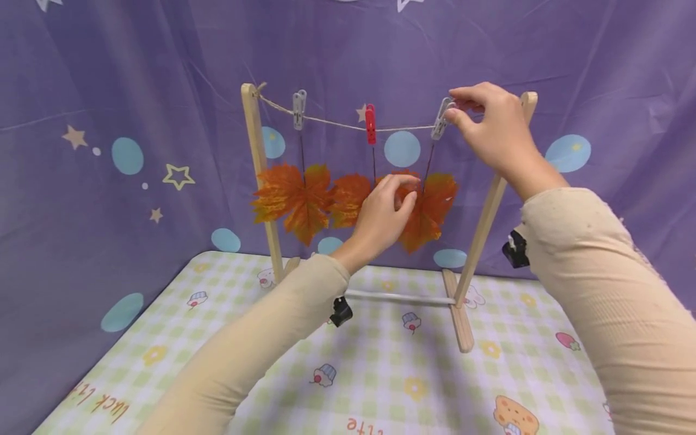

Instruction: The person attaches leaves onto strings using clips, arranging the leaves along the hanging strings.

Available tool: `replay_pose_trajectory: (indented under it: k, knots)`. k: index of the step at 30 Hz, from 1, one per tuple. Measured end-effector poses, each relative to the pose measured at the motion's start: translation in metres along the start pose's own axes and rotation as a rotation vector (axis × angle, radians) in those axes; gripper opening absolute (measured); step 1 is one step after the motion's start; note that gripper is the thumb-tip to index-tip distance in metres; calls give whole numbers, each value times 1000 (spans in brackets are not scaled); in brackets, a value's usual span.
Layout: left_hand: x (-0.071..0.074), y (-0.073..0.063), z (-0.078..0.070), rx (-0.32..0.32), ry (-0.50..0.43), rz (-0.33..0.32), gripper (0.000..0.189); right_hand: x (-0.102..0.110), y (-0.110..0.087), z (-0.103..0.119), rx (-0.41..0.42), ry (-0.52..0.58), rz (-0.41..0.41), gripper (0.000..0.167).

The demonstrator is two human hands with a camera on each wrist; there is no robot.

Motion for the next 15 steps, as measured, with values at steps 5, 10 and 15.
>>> replay_pose_trajectory:
  k: [5,10,15]
  knots:
    - [4,-21,10,-18,-31,-4,28,7,-10,-7,-9,112,-96,35]
    - [9,-46,18,24,-18,66,33,8,-29,-11,-21,240,-174,32]
    - [11,-79,24,81,40,153,42,7,-54,-9,-20,363,-258,31]
Point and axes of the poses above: each hand's wrist, its own y-axis towards the middle knuckle, its own x-axis out of the back of the hand, z = x × y, the point moved 9 cm from there along y, towards the middle knuckle, and after that the axes turned 10 degrees about z, right-handed, at the moved point
